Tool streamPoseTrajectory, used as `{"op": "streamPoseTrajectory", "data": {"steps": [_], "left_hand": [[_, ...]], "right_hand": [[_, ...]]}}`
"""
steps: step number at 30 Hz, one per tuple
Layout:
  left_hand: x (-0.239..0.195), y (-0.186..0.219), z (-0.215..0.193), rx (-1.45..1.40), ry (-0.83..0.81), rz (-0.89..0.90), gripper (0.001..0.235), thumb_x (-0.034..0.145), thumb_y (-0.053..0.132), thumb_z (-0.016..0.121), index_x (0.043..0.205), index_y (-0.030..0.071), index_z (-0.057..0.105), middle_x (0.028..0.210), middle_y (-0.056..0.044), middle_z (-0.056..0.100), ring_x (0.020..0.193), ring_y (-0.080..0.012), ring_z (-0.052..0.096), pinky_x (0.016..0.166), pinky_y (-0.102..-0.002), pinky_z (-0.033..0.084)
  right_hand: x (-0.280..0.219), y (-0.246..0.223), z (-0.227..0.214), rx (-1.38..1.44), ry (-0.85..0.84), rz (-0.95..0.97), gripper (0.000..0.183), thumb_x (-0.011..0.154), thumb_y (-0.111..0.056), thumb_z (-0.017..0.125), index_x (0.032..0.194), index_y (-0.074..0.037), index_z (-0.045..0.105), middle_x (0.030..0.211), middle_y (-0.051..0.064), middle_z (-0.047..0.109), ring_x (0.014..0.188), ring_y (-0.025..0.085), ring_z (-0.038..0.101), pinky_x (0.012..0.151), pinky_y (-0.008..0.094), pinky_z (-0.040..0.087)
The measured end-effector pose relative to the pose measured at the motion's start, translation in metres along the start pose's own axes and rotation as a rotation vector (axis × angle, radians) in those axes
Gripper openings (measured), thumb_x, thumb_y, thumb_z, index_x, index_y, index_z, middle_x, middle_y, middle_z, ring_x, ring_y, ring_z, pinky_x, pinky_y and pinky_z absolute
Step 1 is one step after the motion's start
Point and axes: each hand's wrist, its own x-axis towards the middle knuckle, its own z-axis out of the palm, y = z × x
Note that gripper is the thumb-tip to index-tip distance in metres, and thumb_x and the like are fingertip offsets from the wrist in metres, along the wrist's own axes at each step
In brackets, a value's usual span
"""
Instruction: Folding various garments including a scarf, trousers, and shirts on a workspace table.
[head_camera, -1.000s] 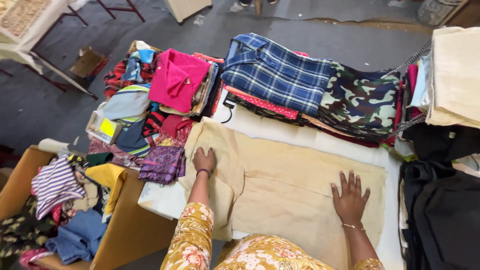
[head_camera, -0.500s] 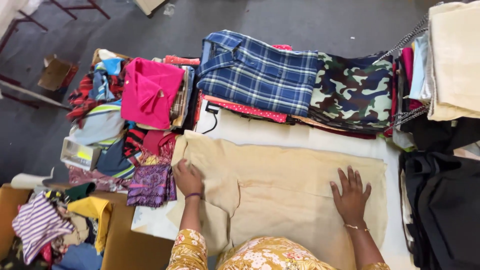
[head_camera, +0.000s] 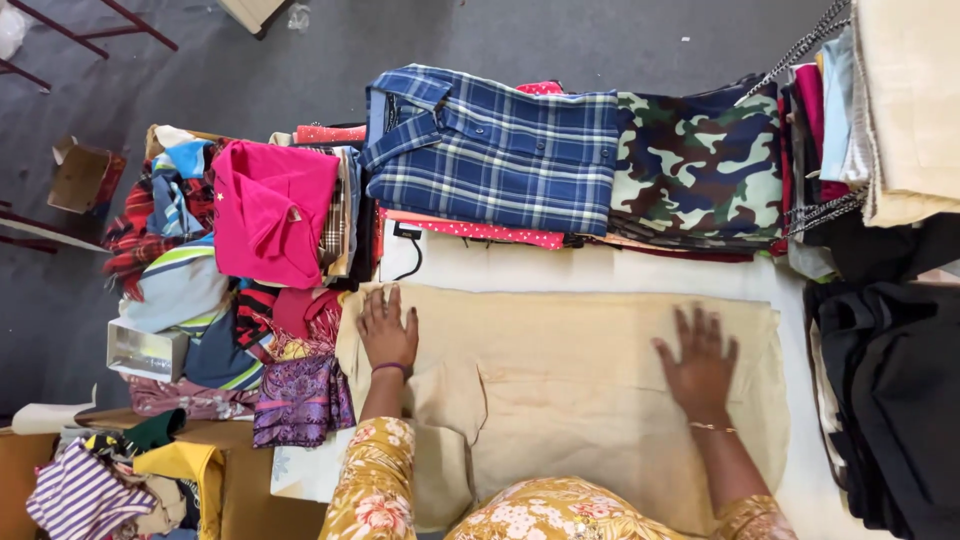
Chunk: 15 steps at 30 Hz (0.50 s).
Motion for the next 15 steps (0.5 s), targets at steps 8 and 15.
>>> {"op": "streamPoseTrajectory", "data": {"steps": [8, 15], "left_hand": [[-0.013, -0.028, 0.030, -0.037, -0.002, -0.062, 0.064, 0.098, 0.040, 0.055, 0.156, 0.016, 0.042, 0.161, -0.018, 0.035, 0.149, -0.0369, 0.028, 0.118, -0.056, 0.022], [-0.138, -0.017, -0.050, -0.267, 0.058, -0.171, 0.052, 0.097, 0.036, 0.069, 0.142, 0.015, 0.053, 0.148, -0.013, 0.052, 0.136, -0.0353, 0.048, 0.115, -0.050, 0.041]], "right_hand": [[-0.006, 0.020, -0.004, 0.010, 0.130, 0.097, 0.075, 0.098, -0.063, 0.050, 0.159, -0.021, 0.046, 0.170, 0.012, 0.036, 0.157, 0.040, 0.030, 0.117, 0.072, 0.019], [-0.009, 0.027, -0.003, 0.096, 0.107, 0.052, 0.074, 0.101, -0.063, 0.048, 0.159, -0.017, 0.046, 0.169, 0.016, 0.035, 0.155, 0.042, 0.029, 0.117, 0.073, 0.016]]}}
